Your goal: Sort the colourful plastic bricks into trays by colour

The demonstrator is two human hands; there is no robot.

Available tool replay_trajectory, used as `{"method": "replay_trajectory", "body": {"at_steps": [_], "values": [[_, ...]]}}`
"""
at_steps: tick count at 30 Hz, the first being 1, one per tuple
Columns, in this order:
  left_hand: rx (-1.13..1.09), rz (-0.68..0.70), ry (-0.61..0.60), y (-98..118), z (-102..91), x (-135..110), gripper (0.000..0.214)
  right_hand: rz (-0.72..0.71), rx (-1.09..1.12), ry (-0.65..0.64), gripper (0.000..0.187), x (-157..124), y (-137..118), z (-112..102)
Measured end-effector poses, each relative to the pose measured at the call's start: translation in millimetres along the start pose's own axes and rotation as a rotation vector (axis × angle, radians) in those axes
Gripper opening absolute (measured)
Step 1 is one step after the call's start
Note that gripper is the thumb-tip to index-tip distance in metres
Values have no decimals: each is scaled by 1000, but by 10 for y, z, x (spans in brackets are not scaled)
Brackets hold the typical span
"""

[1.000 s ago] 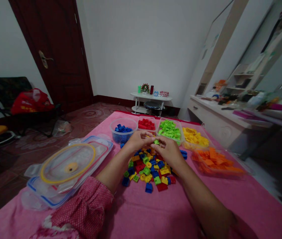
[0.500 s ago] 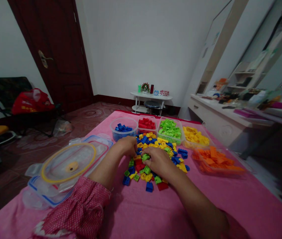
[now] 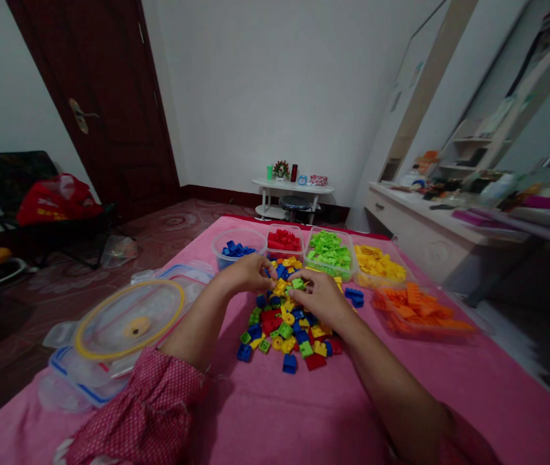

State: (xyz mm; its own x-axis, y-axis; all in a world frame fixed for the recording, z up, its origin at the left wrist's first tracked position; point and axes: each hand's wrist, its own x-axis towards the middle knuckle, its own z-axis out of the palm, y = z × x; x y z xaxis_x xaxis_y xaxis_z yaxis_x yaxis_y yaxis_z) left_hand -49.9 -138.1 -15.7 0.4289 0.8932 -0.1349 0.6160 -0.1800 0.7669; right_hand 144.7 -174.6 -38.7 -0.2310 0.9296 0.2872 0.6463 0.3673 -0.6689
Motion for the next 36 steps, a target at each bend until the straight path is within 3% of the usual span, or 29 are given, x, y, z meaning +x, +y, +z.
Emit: {"method": "replay_trajectory", "body": {"at_steps": [5,13,20,28,32,36], "values": [[-136,-18,29,77,79,1,20,23,109,18,25,7,43,-1],[-522,62,-34,242,173,-23,36,245,474,-118,31,-9,-67,-55],[-423,71,76,157,322,127,33,323,521,-160,33,-11,-106,-44],[-44,195,390,115,421,210,30,403,674,-167,22,-49,-105,6],[-32,212,487,99,390,221,24,449,573,-67,17,130,15,-167],[-35,213,482,79,361,226,22,432,365,135,17,605,247,-466]]}}
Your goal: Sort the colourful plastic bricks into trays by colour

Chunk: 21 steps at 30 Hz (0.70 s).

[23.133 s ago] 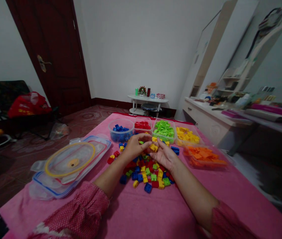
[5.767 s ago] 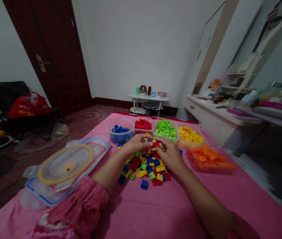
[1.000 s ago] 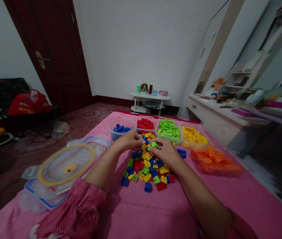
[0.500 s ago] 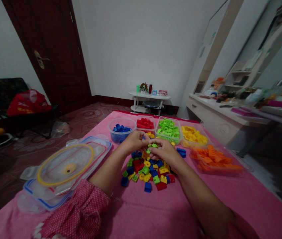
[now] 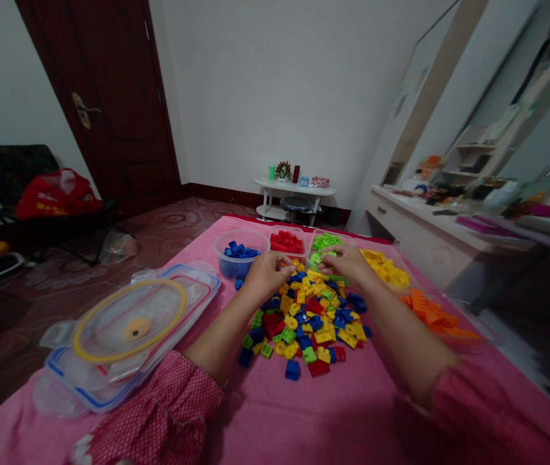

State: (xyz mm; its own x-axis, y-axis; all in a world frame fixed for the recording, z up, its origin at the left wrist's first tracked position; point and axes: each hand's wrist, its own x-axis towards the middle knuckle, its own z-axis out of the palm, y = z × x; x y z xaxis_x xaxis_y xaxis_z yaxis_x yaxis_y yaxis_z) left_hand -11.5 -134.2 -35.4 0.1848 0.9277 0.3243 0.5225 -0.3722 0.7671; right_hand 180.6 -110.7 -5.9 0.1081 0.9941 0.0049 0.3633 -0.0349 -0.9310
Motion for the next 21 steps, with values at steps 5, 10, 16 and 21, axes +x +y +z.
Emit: {"method": "replay_trajectory", "body": {"at_steps": [5,10,16,21], "values": [[60,3,-36,-2,0,-5,24,-114,-162,144,55,603,1,-266],[82,33,-45,-20,7,-11,24,-183,-342,176,36,677,151,-439],[73,14,-242,-12,-25,-35,23,-186,-377,21,14,256,144,-345],[113,10,-480,32,-43,-84,27,-193,-285,-289,17,-326,106,-81]]}}
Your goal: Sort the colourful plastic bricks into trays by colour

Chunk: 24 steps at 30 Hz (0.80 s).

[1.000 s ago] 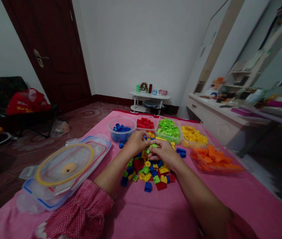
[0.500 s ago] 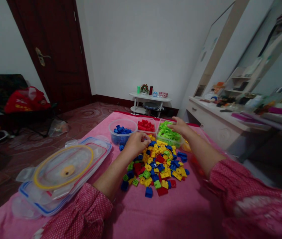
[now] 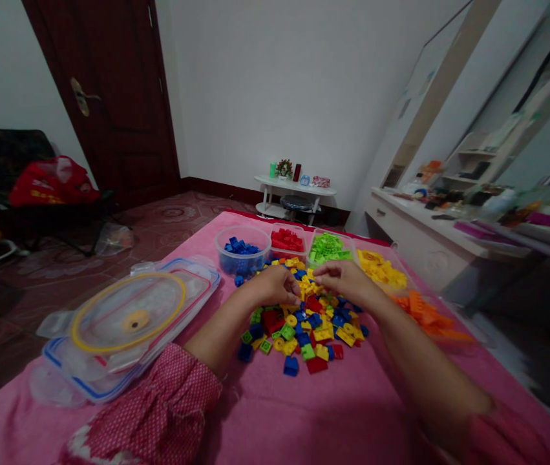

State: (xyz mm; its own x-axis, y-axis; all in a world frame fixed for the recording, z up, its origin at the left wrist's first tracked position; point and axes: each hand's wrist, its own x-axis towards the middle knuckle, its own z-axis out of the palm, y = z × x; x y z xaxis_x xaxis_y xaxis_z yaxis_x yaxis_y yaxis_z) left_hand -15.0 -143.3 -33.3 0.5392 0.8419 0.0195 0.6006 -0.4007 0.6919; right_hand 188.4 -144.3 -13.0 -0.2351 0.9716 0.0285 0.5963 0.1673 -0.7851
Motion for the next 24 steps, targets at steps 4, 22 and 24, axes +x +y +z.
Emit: {"method": "replay_trajectory", "body": {"at_steps": [4,22,24], "values": [[13,-10,-54,-3,-58,-59,14,-93,-11,-160,12,-317,-55,200],[67,-68,245,-199,-174,-9,21,-770,-692,-118,17,-674,-330,1100],[34,-22,293,-214,-143,23,22,-726,-681,-35,19,-583,-275,957]]}}
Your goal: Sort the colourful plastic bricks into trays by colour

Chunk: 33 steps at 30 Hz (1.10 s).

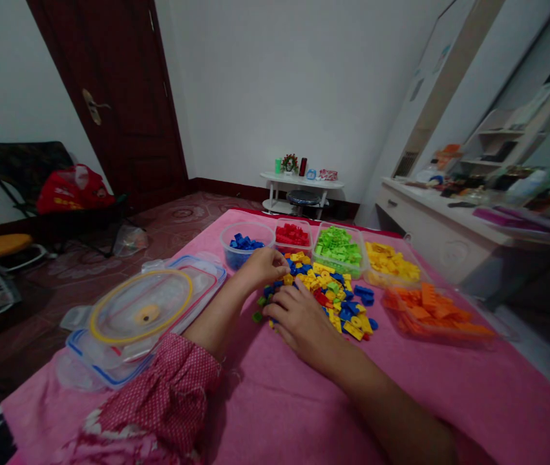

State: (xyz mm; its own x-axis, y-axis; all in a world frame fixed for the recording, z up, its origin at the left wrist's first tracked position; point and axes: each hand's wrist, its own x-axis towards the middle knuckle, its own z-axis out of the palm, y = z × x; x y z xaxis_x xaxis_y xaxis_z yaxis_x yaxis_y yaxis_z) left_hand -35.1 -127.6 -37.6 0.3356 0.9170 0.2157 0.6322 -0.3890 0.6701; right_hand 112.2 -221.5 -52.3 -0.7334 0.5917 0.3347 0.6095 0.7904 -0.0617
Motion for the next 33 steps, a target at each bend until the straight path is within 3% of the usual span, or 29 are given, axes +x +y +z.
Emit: {"method": "replay_trajectory", "body": {"at_steps": [3,9,14,17,22,25,29,33], "values": [[-70,81,112,7,69,23,23,157,13,65,18,-54,287,-122],[-8,202,192,-16,239,-38,22,470,12,118,27,-258,804,-259],[87,218,169,-157,365,-106,22,610,-24,17,26,-363,973,-197],[-24,197,182,-249,424,-99,22,623,6,-8,29,-371,1001,-154],[-276,94,227,-372,511,-49,24,619,-4,121,17,-296,885,-219],[-290,97,229,-414,538,-30,25,503,137,154,15,-198,640,-280],[-269,130,247,-450,559,-17,25,339,225,49,7,-112,269,-263],[-259,148,282,-483,584,1,21,351,153,-76,18,-118,102,-150]]}}
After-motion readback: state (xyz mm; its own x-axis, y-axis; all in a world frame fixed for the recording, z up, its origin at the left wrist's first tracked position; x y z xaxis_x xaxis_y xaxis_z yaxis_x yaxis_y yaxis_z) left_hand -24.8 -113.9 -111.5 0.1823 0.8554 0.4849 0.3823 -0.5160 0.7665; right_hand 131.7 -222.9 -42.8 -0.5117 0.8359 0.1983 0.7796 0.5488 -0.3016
